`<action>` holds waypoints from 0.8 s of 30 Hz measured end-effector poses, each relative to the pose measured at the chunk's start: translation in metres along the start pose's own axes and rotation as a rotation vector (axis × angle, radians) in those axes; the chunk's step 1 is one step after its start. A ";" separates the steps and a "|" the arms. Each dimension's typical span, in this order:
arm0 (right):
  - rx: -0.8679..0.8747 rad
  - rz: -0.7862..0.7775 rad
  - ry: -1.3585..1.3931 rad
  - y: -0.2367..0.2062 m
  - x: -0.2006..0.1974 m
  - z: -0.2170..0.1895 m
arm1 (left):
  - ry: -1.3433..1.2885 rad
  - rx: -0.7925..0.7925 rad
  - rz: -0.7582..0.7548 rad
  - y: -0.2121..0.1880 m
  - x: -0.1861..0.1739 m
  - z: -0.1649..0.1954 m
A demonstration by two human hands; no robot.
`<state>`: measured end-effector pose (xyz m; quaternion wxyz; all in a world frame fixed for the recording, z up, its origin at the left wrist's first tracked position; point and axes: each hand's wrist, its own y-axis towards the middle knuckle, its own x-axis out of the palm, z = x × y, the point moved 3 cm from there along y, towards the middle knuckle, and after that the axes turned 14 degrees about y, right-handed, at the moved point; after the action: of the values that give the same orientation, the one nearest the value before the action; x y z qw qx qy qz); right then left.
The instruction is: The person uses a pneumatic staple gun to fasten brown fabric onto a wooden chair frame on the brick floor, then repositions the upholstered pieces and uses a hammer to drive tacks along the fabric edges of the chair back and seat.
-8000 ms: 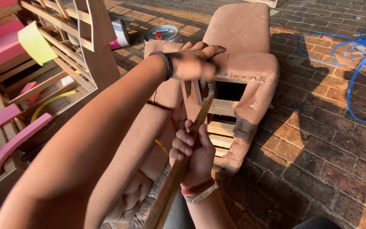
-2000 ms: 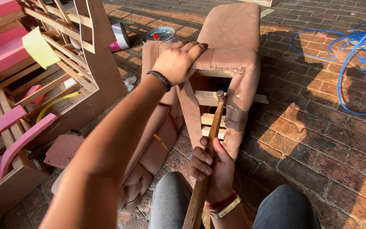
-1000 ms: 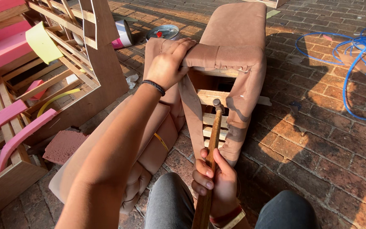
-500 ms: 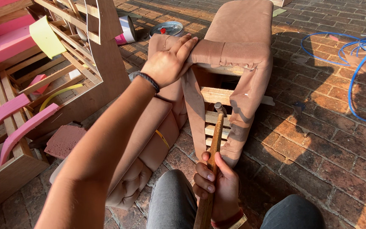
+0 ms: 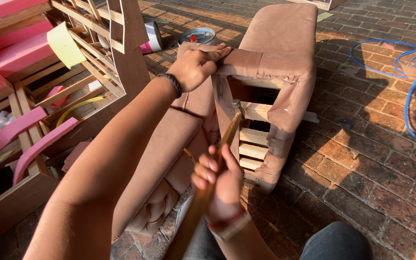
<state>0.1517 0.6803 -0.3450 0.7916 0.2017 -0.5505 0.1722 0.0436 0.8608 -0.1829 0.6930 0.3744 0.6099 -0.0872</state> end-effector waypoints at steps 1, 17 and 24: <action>-0.028 0.017 0.045 0.017 0.004 0.006 | -0.032 -0.046 -0.045 0.003 -0.002 0.000; 0.278 -0.299 0.193 0.061 0.014 -0.017 | -0.242 -0.296 -0.345 0.008 -0.016 0.017; 0.287 -0.204 0.217 0.044 0.013 -0.024 | -0.463 -0.271 -0.208 -0.001 -0.003 0.013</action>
<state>0.1531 0.7310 -0.3344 0.8229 0.3474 -0.4083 0.1884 0.0525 0.8515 -0.1810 0.8449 0.1840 0.4766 -0.1587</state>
